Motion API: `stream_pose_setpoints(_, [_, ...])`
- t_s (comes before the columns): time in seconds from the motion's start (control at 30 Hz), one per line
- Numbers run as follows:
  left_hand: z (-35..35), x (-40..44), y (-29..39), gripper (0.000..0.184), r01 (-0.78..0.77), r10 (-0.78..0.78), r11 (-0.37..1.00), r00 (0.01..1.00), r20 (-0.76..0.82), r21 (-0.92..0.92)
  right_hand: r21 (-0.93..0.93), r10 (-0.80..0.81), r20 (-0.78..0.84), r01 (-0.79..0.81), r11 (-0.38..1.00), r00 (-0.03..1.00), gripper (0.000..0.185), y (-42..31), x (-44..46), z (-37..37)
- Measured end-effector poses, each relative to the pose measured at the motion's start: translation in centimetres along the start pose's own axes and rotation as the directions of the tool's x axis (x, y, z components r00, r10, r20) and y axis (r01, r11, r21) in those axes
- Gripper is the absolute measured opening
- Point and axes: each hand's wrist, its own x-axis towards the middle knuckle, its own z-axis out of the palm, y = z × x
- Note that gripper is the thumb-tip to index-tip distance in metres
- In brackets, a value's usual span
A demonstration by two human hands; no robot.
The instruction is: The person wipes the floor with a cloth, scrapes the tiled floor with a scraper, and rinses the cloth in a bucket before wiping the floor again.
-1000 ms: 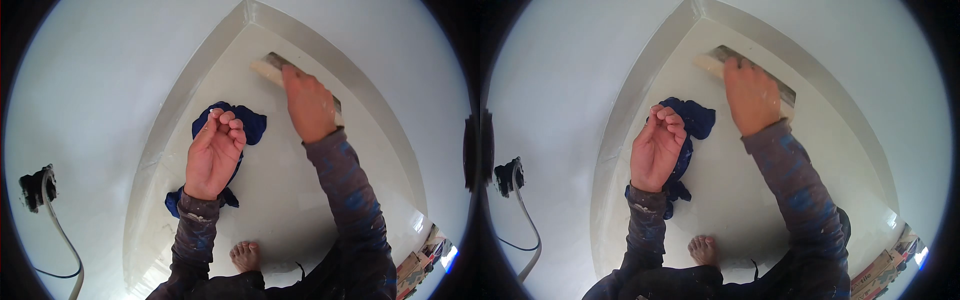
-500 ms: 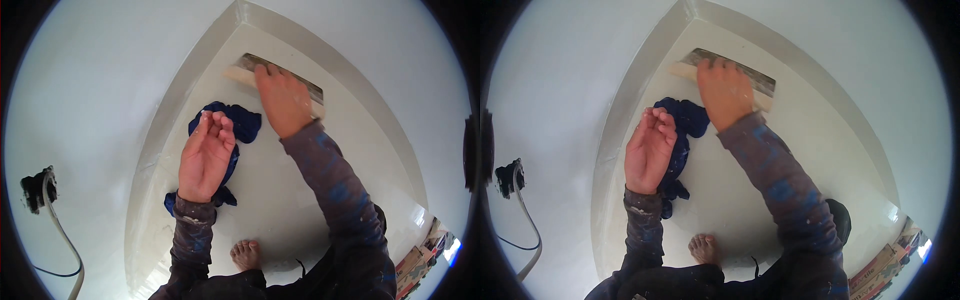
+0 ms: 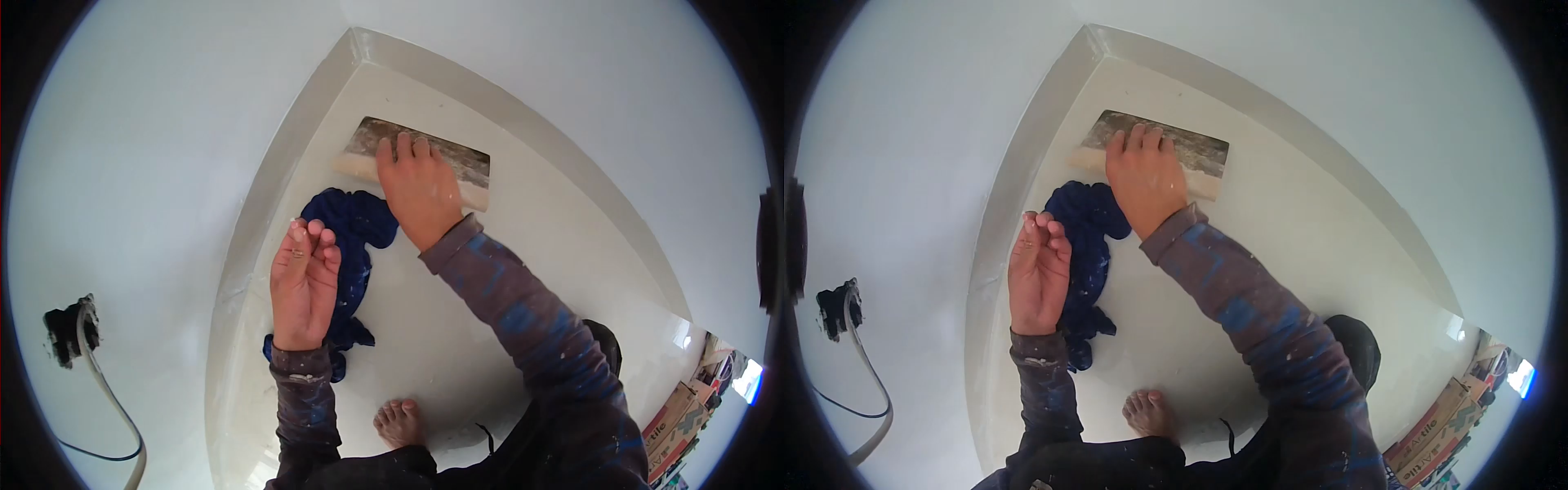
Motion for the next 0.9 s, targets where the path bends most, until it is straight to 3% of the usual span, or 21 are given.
stream_pose_setpoints(0.23, [0.2, -0.5, -0.5, 0.017, -0.008, 0.01, 0.999, 0.999, -0.047, 0.054, 0.089, 0.083, 0.136, -0.096, 0.991, 0.987, 0.04, 0.2, 1.1, 0.6])
stream_pose_setpoints(0.33, [0.0, -1.2, -0.4, 0.019, -0.025, 0.042, 0.986, 0.994, -0.1, 0.165, 0.188, 0.068, 0.065, -0.079, 0.979, 0.996, 0.041, 0.7, -1.4, -1.3])
stream_pose_setpoints(0.4, [-0.4, -1.6, -0.3, 0.02, -0.049, 0.136, 0.917, 0.972, -0.194, 0.396, 0.222, 0.038, 0.045, -0.047, 0.974, 0.998, 0.034, 1.3, -3.2, -3.1])
stream_pose_setpoints(0.5, [-1.0, -2.2, -0.6, 0.019, -0.078, 0.222, 0.829, 0.955, -0.198, 0.553, 0.317, 0.07, 0.07, -0.089, 0.944, 0.995, 0.034, 2.4, -5.2, -6.6])
stream_pose_setpoints(0.63, [-0.3, -3.7, -0.6, 0.018, -0.096, 0.23, 0.82, 0.958, -0.172, 0.564, 0.489, 0.146, 0.069, -0.161, 0.857, 0.987, 0.039, 4.2, -7.8, -11.8])
stream_pose_setpoints(0.7, [0.8, -4.5, -0.6, 0.014, -0.151, 0.279, 0.795, 0.951, -0.132, 0.588, 0.721, 0.298, 0.276, -0.402, 0.565, 0.914, 0.041, 4.7, -9.0, -14.7])
stream_pose_setpoints(0.73, [1.2, -4.8, -0.6, 0.014, -0.164, 0.284, 0.797, 0.951, -0.121, 0.582, 0.719, 0.299, 0.262, -0.392, 0.573, 0.918, 0.041, 4.6, -9.8, -15.9])
stream_pose_setpoints(0.8, [1.7, -5.6, -0.4, 0.013, -0.167, 0.243, 0.809, 0.968, -0.061, 0.563, 0.752, 0.468, 0.371, -0.555, 0.356, 0.802, 0.032, 4.4, -11.4, -18.0])
stream_pose_setpoints(0.83, [2.0, -6.1, -0.3, 0.013, -0.179, 0.251, 0.809, 0.966, -0.054, 0.559, 0.757, 0.466, 0.36, -0.545, 0.361, 0.809, 0.032, 4.5, -12.0, -19.3])
stream_pose_setpoints(0.9, [2.5, -7.2, -0.1, 0.012, -0.077, 0.096, 0.958, 0.994, -0.056, 0.277, 0.664, 0.495, 0.603, -0.737, 0.124, 0.626, 0.023, 4.8, -13.3, -21.9])
